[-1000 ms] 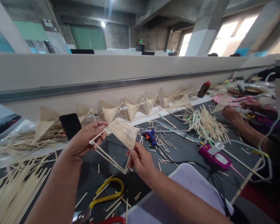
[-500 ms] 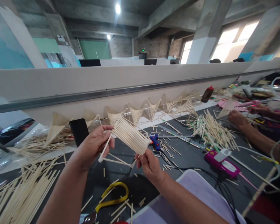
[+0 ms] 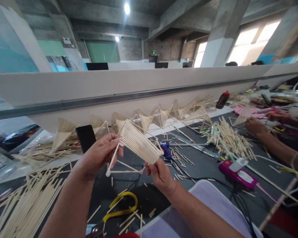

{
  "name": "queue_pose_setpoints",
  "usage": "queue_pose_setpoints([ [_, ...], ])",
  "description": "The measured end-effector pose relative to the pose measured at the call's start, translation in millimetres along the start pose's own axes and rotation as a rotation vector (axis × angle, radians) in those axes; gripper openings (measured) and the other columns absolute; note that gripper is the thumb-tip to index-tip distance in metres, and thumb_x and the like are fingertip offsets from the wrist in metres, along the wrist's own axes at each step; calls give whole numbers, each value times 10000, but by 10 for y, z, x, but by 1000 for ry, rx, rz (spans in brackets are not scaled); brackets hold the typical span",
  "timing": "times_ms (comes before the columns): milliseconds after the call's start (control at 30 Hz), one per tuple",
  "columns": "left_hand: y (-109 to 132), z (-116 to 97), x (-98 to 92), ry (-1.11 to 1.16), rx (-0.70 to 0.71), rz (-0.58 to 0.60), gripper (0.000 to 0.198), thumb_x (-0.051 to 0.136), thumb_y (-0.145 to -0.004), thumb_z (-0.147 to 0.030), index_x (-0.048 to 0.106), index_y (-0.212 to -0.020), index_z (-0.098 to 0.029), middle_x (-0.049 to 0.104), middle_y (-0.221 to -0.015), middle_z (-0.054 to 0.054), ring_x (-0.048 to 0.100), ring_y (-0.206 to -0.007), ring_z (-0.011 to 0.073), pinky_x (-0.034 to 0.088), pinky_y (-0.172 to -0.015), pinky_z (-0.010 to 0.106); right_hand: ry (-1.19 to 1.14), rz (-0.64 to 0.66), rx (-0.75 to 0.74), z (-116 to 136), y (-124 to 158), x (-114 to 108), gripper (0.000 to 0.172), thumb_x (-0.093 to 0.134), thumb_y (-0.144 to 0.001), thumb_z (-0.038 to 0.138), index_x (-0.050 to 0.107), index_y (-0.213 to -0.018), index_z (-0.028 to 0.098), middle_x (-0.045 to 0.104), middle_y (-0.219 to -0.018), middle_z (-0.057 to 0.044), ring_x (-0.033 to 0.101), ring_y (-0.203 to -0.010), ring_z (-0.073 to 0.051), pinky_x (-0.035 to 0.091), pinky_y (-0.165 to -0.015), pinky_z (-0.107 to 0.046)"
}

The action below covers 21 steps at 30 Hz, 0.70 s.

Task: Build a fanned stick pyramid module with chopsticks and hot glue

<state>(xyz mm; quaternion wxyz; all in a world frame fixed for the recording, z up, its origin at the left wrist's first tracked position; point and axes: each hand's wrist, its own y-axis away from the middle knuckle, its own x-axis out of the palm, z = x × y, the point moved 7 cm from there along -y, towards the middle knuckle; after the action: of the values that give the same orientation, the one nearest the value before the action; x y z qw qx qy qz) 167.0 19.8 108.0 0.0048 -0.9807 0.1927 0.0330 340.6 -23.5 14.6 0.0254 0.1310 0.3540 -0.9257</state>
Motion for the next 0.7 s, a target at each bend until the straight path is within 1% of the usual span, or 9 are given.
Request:
queue_pose_setpoints([
  [167,-6,44,27,-55,-76,23,218,447,-860,-401,450,-873,-183,607,-579,-10,430,-292,54,271,-297,140,15,-6,-24,20,-27,-16,160,334,-926,246,487,-937,197,547,-701,-16,529,-531,-110,454,-559,-262],
  [267,-35,79,25,-62,-82,34,216,436,-866,-396,440,-842,-182,600,-559,-13,438,-296,57,276,-304,139,-2,-44,-6,27,-65,-47,189,321,-932,268,491,-889,199,544,-712,-15,514,-477,-92,451,-517,-251],
  [367,-62,105,15,-70,-86,40,228,439,-865,-394,436,-802,-175,595,-549,-13,441,-301,56,273,-301,134,-46,-55,31,14,-96,-55,217,315,-934,293,494,-851,203,536,-697,-6,509,-446,-83,439,-470,-231],
  [433,-75,114,3,-77,-94,35,232,448,-861,-389,433,-781,-172,590,-542,-12,442,-301,56,269,-294,131,-72,-36,47,1,-103,-42,215,318,-934,301,496,-862,205,538,-717,-5,518,-455,-79,439,-470,-221],
  [600,-110,139,-64,-41,-103,-8,230,470,-853,-369,440,-751,-165,570,-526,-17,428,-294,45,268,-276,119,-107,82,54,-40,-83,35,202,327,-932,330,481,-986,211,557,-790,-19,537,-531,-92,463,-558,-237],
  [700,-158,208,-105,-24,-127,-12,240,500,-835,-378,445,-735,-167,569,-518,-12,432,-291,53,296,-266,127,-110,87,63,-82,-70,52,191,340,-929,321,454,-1035,212,550,-813,-21,539,-535,-92,456,-556,-238],
])
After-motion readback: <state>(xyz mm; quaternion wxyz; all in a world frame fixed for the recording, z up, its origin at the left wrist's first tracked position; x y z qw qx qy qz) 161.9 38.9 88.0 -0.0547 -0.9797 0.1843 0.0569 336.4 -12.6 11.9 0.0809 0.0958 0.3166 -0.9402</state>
